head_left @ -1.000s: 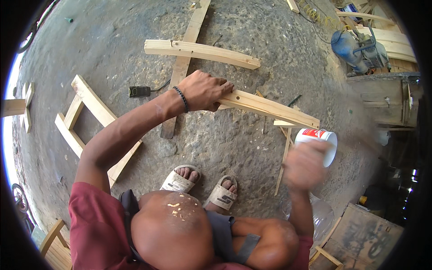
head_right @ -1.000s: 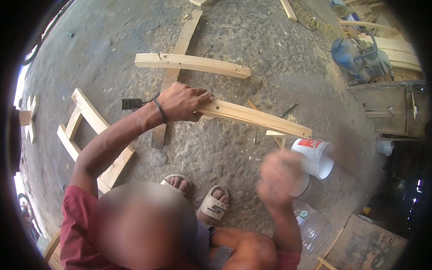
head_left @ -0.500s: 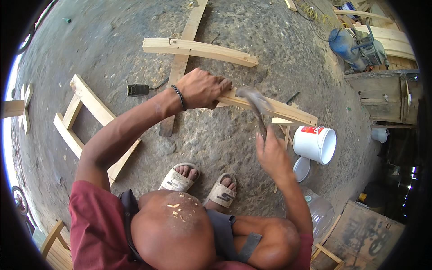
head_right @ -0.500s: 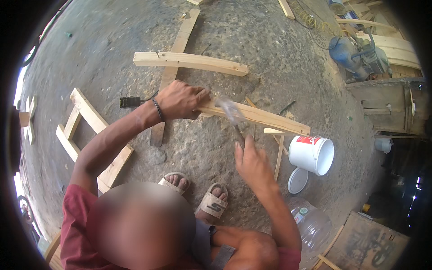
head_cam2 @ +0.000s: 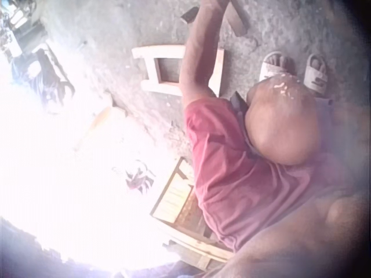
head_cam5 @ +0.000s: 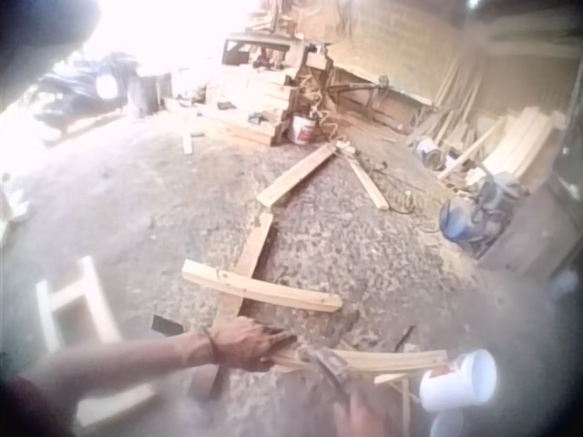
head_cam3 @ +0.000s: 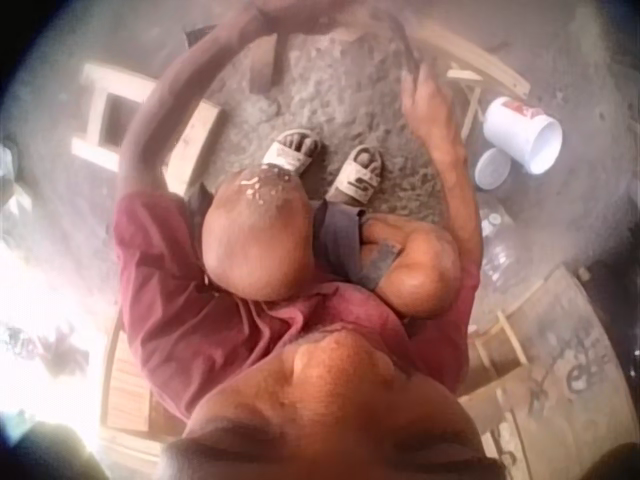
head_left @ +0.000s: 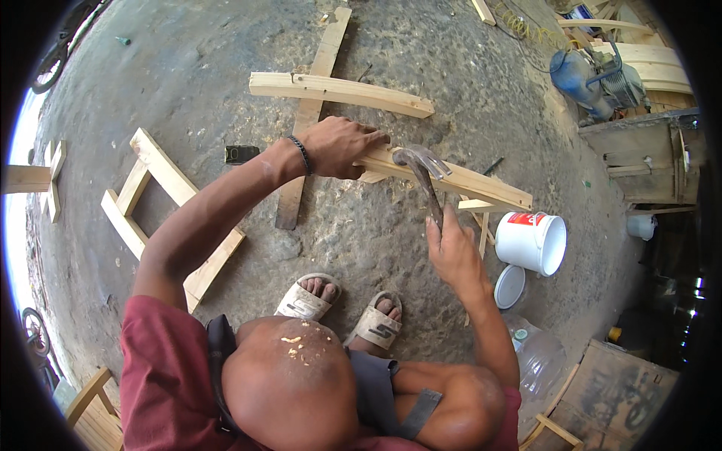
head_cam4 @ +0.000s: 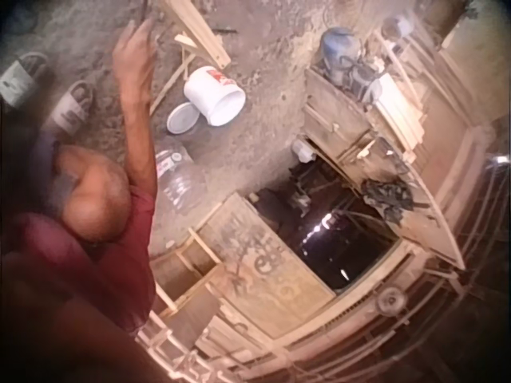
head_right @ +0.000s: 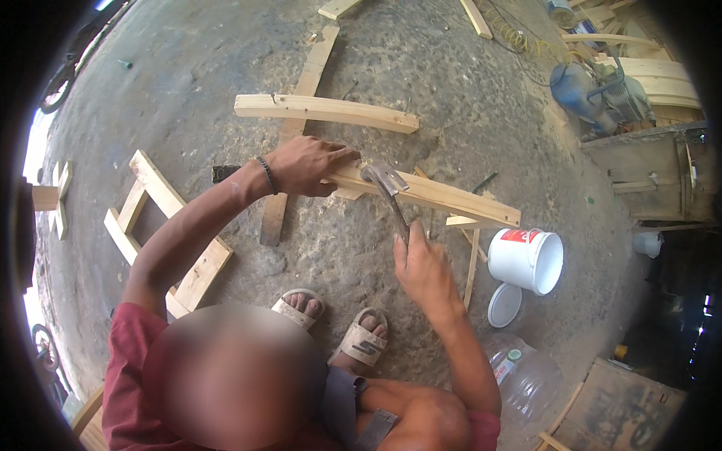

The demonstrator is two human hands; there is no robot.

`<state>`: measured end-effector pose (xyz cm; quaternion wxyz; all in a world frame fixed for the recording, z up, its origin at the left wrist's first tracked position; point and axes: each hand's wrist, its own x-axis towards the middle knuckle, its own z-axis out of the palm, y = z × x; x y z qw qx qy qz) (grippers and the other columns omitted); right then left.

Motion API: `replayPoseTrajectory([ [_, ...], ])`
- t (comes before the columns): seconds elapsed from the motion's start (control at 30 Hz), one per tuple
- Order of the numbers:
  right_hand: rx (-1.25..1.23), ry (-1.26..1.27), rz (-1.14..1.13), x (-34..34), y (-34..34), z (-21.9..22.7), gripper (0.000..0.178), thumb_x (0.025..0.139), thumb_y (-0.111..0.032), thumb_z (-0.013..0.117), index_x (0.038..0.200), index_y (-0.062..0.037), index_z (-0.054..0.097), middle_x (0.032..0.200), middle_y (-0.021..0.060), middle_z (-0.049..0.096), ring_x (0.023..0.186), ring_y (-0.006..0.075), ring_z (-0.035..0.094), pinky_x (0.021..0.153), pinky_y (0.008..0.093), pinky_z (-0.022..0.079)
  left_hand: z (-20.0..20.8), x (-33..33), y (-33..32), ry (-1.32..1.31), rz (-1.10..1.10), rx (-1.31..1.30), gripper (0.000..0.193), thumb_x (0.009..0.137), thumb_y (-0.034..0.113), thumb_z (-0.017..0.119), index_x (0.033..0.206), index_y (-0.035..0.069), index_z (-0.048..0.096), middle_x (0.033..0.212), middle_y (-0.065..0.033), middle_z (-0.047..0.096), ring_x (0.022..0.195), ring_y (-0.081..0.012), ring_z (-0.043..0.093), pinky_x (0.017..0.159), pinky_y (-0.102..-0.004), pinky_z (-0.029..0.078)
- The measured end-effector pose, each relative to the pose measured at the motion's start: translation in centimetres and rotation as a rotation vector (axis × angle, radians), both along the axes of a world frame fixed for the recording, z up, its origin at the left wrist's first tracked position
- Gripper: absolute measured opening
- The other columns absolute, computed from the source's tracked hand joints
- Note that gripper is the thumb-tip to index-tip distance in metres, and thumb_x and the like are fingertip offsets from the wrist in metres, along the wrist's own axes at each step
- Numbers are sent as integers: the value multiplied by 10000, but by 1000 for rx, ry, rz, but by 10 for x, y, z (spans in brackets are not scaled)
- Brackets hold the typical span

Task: The person assembles wooden pieces by hammering nails into pre-drilled holes, applies glue to the joints, and secures the components together to form a wooden frame.

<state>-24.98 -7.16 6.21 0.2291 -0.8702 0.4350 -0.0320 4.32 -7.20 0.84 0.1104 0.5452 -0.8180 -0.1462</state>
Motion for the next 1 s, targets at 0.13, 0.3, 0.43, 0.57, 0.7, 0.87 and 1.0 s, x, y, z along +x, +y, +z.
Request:
replayPoseTrajectory([
  [0.13,33,-25,-4,0,-2,-1,310,978,-223,558,1108,55,513,681,320,609,687,522,626,583,593,494,5,-4,0,-28,69,80,658,717,214,759,1305,19,538,1093,-152,680,926,-334,695,789,-430,578],
  [0.3,44,-126,-61,-5,-4,4,260,960,-224,596,1032,25,575,656,267,619,654,481,643,548,529,485,4,-10,-2,-62,66,9,532,739,259,762,1185,42,571,968,-126,672,843,-324,693,714,-431,571],
  [0.43,80,-263,-122,5,0,43,177,940,-167,640,941,10,628,627,146,619,529,271,636,499,404,463,3,-6,1,-57,62,-16,427,739,251,772,1066,54,580,930,-106,673,818,-319,692,678,-433,562],
  [0.57,-28,-787,-79,6,-10,98,126,971,-149,623,968,-32,580,645,-4,554,514,74,512,451,253,409,2,-3,2,-46,81,9,395,736,232,777,1040,66,587,913,-94,677,802,-322,691,669,-437,560],
  [0.7,19,-1291,3,17,-10,138,227,1031,-256,531,1033,-37,471,638,33,473,463,113,449,369,260,394,3,-5,3,-46,126,54,381,735,226,774,1027,71,584,905,-89,677,791,-329,690,666,-435,562],
  [0.87,92,-82,-2,6,-19,43,237,1004,-254,556,930,-28,560,679,74,558,518,283,535,552,431,457,6,-10,-2,-33,110,5,344,733,222,770,969,67,573,897,-87,676,776,-315,696,629,-444,552],
  [1.0,136,-155,-79,15,-28,60,235,1006,-248,547,987,-16,574,707,67,561,617,219,560,571,359,456,-4,-11,3,-31,116,3,316,732,204,758,941,65,566,871,-85,669,756,-316,690,603,-453,536],
])
